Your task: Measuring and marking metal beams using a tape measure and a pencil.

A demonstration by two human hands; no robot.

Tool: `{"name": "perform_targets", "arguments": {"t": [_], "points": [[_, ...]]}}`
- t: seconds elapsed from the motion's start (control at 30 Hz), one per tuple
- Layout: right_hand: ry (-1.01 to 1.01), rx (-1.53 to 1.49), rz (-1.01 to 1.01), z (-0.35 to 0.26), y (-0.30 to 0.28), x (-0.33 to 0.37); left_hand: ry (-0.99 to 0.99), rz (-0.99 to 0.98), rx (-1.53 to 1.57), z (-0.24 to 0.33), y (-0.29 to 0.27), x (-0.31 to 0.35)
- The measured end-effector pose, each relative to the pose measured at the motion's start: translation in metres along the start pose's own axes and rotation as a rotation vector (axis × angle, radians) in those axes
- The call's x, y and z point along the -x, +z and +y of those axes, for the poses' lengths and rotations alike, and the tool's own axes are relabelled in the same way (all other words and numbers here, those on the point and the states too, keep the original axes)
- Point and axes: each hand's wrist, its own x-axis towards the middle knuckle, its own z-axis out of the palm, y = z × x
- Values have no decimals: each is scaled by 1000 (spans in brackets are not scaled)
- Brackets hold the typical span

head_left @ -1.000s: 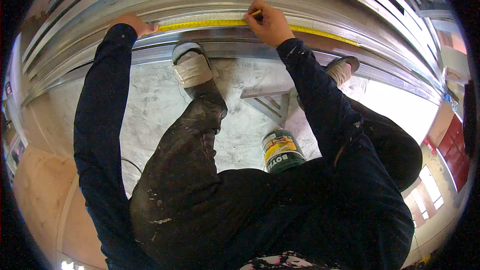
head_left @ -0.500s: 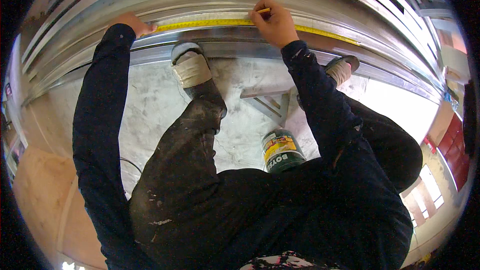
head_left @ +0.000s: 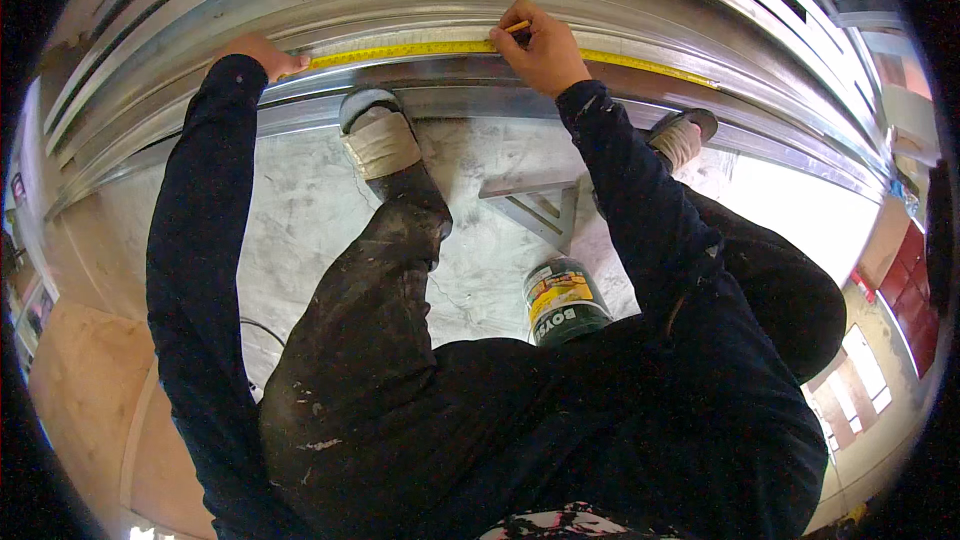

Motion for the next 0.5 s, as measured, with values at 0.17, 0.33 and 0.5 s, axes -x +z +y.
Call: {"name": "perform_targets", "arguments": {"t": [0.17,0.33,0.5], "points": [[61,13,-51,-7,-4,0,-84,-32,97,4,-12,14],[3,8,-30,-2,-1,-1,-96,-2,95,5,-10,14],[-19,82,-68,-15,-5,-4,-95,28,118,-1,1,7]]}}
